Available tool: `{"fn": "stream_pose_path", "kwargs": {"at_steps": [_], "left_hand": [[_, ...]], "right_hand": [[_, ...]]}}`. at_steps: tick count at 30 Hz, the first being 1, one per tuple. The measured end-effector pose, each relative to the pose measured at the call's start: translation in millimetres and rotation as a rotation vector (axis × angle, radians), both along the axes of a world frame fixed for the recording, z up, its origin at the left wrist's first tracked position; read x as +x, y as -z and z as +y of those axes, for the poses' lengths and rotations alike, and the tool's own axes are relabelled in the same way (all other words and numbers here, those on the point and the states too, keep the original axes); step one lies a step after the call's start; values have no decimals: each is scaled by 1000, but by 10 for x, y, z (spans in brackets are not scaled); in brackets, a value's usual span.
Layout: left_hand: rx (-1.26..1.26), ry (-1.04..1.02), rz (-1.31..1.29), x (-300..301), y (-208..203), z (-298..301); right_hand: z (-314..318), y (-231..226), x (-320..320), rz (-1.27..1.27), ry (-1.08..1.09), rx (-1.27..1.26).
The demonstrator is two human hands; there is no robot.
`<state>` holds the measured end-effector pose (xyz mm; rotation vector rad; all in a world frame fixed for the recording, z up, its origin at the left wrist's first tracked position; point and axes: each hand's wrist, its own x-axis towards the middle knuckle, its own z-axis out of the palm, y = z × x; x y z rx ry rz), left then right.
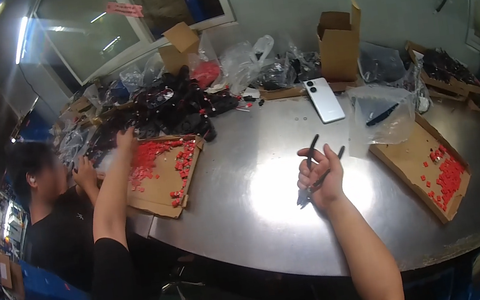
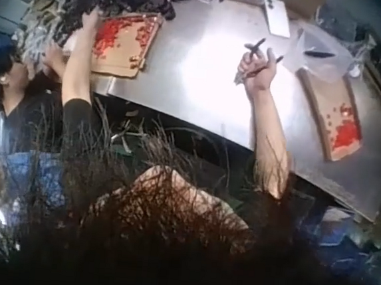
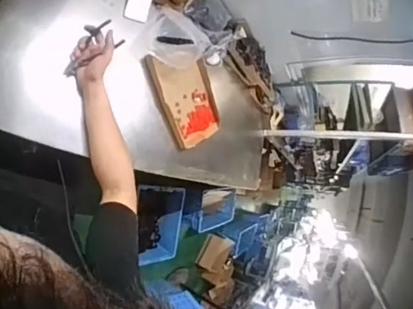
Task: Assembling internal components of a computer mouse at a workbench.
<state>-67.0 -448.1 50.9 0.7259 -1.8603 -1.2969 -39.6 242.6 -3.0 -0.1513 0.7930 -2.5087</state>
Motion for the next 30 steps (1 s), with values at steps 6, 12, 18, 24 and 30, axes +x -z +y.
{"fn": "stream_pose_path", "kwargs": {"at_steps": [6,12,18,24,30], "left_hand": [[-805,581,-417,-56,430,2347],[-918,376,-482,477,301,2461],[-703,467,-362,240,631,2294],[-626,468,-147,342,735,2129],[-427,362,140,414,373,2581]], "right_hand": [[169,178,-12,150,27,226],[54,-252,63,674,271,850],[184,-126,111,1163,348,1813],[74,-122,200,1182,288,1834],[61,-17,244,1250,294,1853]]}}
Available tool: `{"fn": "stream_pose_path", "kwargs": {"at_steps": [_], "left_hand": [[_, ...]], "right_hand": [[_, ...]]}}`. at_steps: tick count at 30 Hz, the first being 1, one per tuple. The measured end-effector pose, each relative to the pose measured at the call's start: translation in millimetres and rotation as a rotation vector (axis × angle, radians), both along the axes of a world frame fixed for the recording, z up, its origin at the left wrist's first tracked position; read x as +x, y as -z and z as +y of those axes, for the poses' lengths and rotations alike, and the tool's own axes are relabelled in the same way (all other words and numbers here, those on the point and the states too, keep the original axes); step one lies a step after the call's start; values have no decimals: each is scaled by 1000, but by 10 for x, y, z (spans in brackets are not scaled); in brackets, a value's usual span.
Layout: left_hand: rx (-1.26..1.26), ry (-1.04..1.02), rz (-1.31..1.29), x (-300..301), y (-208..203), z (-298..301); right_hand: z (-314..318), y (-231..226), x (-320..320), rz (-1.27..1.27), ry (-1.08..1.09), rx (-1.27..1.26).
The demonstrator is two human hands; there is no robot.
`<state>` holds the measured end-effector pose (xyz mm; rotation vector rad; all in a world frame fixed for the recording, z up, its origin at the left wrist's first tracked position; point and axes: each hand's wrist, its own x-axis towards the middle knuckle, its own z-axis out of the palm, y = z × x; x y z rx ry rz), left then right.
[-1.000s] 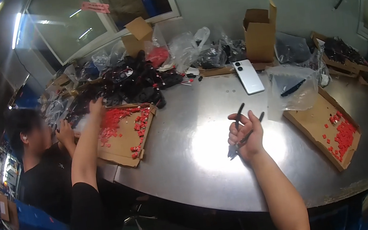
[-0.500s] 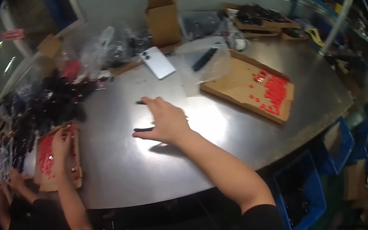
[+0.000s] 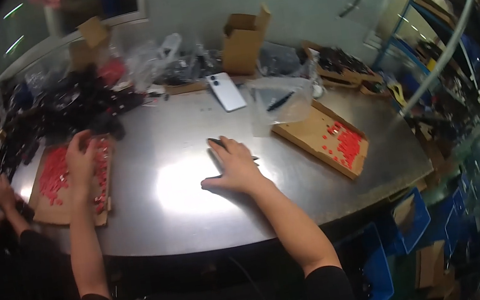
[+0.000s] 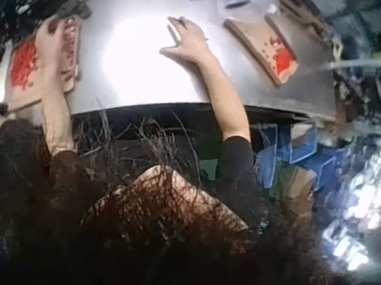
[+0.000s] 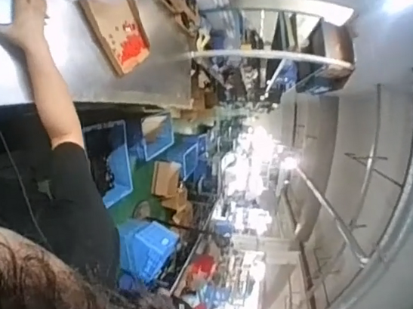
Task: Assembling internal components of a computer mouse at a workbench.
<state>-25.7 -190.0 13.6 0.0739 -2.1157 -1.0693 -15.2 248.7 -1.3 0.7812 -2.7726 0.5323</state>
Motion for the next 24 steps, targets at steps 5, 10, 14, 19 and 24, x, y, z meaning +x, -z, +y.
{"fn": "stream_pose_path", "kwargs": {"at_steps": [5,10,14,19,24], "left_hand": [[325,434,-209,380,-326,633],[439,975,-395,552,-22,1393],[374,923,-443,699,-145,1510],[-51,781,-367,557,-212,1451],[-637,33,-44,-636,-373,350]], "right_hand": [[-505,-161,237,192,-186,-398],[-761,44,396,-158,-315,-557],[-678,4,387,-187,-425,-530],[-540,25,224,-212,-539,-593],[-476,20,148,-349,-467,-622]]}}
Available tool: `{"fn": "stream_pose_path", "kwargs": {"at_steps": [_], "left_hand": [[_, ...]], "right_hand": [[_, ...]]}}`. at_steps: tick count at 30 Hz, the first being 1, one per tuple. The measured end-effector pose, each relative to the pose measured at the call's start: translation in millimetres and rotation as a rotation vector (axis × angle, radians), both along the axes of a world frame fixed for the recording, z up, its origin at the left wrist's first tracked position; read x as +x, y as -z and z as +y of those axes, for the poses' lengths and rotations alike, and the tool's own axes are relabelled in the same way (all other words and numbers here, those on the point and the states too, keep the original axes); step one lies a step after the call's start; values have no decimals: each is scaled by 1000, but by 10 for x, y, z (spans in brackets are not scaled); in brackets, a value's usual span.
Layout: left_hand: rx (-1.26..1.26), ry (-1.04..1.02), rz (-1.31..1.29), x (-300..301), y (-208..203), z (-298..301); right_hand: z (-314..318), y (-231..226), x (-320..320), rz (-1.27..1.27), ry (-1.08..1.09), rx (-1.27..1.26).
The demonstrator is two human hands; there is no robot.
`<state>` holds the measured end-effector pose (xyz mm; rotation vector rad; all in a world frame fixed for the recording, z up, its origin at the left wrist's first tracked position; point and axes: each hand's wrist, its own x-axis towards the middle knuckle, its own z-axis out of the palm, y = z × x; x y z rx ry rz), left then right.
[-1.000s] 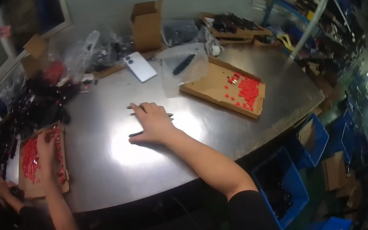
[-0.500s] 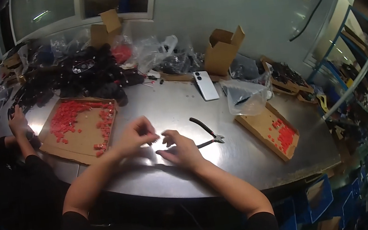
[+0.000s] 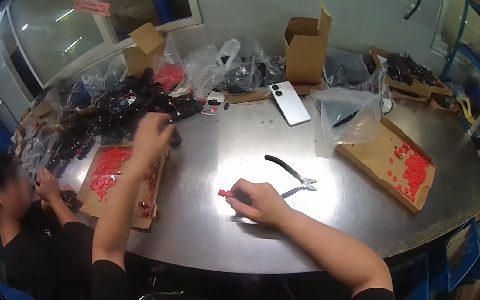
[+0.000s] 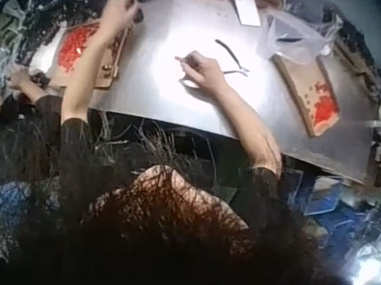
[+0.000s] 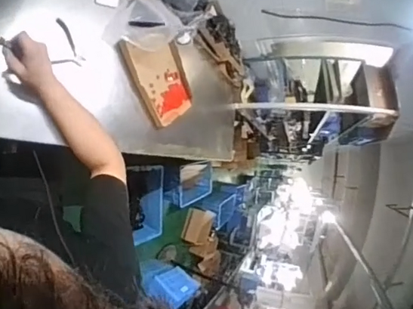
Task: Assembling internal components of a computer mouse at a workbench.
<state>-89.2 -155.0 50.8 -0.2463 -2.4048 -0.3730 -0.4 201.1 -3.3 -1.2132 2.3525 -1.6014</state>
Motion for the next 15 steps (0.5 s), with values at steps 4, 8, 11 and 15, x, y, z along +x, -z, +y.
{"fn": "stream_pose_path", "kwargs": {"at_steps": [4,8,11,15], "left_hand": [[-214,-440,-503,-382,109,-665],[-257,-380,-475,-430,59,-828],[-90,-217,98,-276,-49,-725],[1336,481,-410,182,-117,200]], "right_hand": [[-3,-7,-42,38,-41,-30],[6,2,-75,88,8,-264],[44,-33,-53,12,46,-261],[89,-82,15,-154,169,-214]]}}
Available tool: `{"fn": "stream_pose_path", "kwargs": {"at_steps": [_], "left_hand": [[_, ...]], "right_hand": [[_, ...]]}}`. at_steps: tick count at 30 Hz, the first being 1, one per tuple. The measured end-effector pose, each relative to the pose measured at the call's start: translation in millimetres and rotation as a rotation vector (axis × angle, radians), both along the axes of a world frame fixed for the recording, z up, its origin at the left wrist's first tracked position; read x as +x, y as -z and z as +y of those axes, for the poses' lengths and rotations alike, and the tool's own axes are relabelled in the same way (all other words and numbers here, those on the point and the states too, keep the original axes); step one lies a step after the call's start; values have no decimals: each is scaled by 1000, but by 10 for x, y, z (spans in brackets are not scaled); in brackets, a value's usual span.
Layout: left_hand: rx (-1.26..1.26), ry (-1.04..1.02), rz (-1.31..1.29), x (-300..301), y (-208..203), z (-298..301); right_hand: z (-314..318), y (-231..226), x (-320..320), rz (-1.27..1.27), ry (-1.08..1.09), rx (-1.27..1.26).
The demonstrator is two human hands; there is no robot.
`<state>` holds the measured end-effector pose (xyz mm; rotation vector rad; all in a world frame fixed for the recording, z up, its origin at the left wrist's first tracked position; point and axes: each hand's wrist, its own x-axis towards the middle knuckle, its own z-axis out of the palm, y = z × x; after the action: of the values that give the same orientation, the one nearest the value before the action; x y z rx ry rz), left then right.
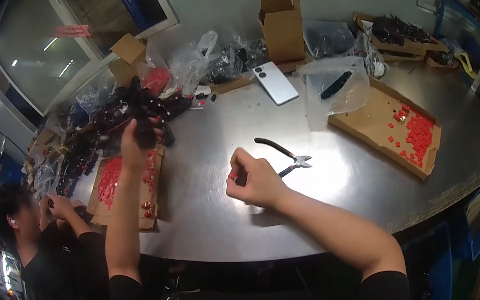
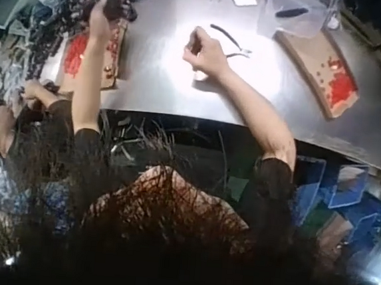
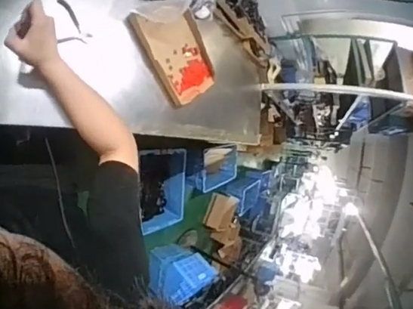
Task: Assembling internal components of a computer mouse at a workbench.
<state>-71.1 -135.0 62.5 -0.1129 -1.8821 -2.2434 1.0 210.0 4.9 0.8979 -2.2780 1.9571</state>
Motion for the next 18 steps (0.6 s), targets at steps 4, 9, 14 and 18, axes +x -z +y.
{"fn": "stream_pose_path", "kwargs": {"at_steps": [4,9,14,18], "left_hand": [[482,484,-227,596,263,780],[492,643,-359,891,376,1000],[-4,361,-304,892,436,961],[-168,250,-204,958,456,1046]], "right_hand": [[-3,-16,0,-138,28,-13],[-72,-25,79,-143,-61,-157],[-108,-52,191,-140,-68,-92],[-82,59,240,-99,-100,-334]]}}
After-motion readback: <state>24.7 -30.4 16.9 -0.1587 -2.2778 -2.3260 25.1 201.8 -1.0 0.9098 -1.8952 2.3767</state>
